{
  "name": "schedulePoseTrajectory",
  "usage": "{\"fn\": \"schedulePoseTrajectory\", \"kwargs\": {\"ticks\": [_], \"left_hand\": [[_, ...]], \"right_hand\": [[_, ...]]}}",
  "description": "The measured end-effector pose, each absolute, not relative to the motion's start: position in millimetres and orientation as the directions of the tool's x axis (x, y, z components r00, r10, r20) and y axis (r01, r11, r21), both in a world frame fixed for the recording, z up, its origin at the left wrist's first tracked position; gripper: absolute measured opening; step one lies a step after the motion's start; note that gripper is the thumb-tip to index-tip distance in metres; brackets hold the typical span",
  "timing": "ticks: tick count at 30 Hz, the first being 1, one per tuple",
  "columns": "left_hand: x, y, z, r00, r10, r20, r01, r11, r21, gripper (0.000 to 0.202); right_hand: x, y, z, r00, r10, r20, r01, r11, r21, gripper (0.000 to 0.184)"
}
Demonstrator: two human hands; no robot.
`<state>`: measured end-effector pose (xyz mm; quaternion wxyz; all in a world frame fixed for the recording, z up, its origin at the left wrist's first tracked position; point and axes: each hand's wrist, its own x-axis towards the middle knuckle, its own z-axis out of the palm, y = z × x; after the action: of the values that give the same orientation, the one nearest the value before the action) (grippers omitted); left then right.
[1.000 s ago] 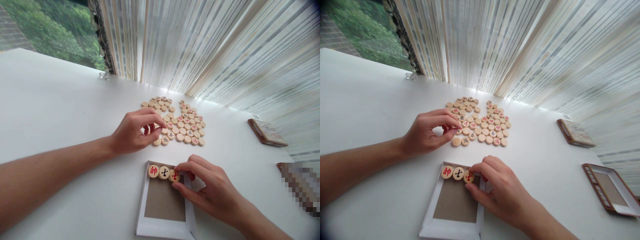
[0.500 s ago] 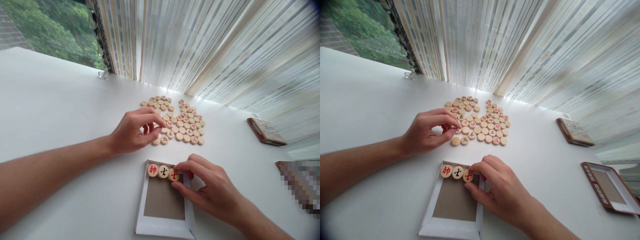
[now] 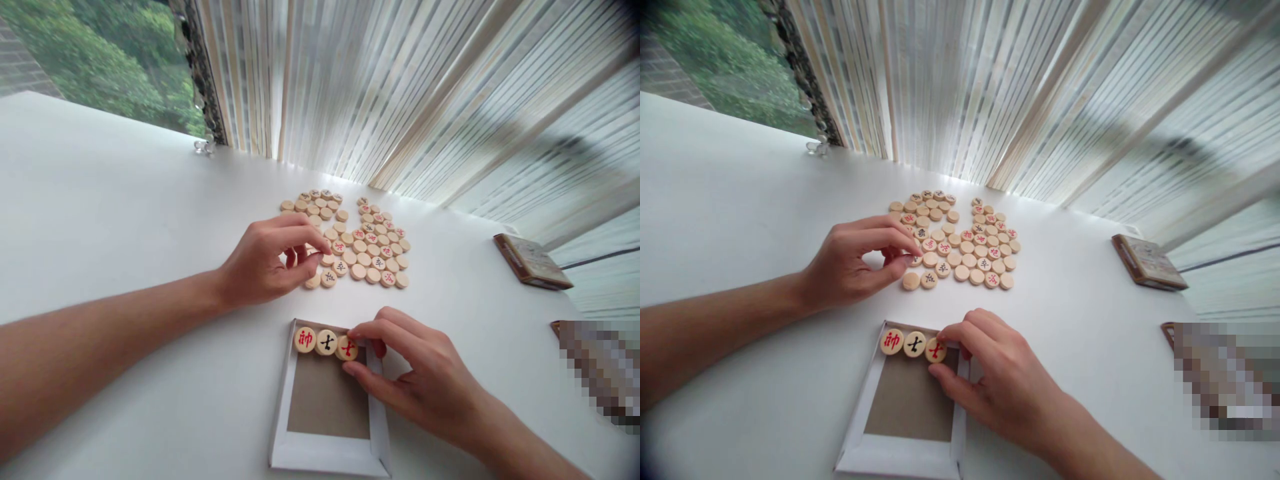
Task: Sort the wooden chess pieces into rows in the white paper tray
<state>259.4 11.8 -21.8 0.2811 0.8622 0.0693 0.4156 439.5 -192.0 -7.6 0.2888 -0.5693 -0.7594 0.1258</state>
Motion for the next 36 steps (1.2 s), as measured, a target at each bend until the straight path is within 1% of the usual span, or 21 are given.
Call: {"fn": "schedulePoseTrajectory", "kwargs": {"ticks": [11,26,29,33,36], "left_hand": [[259.0,11.4,-21.2,0.649,0.367,0.666,-0.106,-0.824,0.557,0.012],[259.3,12.2,-21.7,0.647,0.360,0.672,-0.118,-0.824,0.554,0.012],[259.7,12.6,-22.5,0.639,0.355,0.682,-0.128,-0.825,0.550,0.012],[259.3,12.8,-22.8,0.636,0.365,0.680,-0.138,-0.813,0.565,0.013],[258.7,13.1,-22.7,0.625,0.375,0.684,-0.149,-0.803,0.576,0.014]], "right_hand": [[437.7,-195.3,-6.0,-0.177,0.913,0.368,0.814,0.346,-0.467,0.015],[444.5,-192.8,-5.1,-0.103,0.904,0.416,0.819,0.314,-0.480,0.018],[451.6,-190.6,-7.3,-0.046,0.907,0.418,0.807,0.280,-0.519,0.015],[465.2,-186.0,-15.8,0.076,0.916,0.394,0.746,0.210,-0.632,0.006],[472.7,-182.2,-22.1,0.160,0.926,0.341,0.686,0.144,-0.713,0.010]]}}
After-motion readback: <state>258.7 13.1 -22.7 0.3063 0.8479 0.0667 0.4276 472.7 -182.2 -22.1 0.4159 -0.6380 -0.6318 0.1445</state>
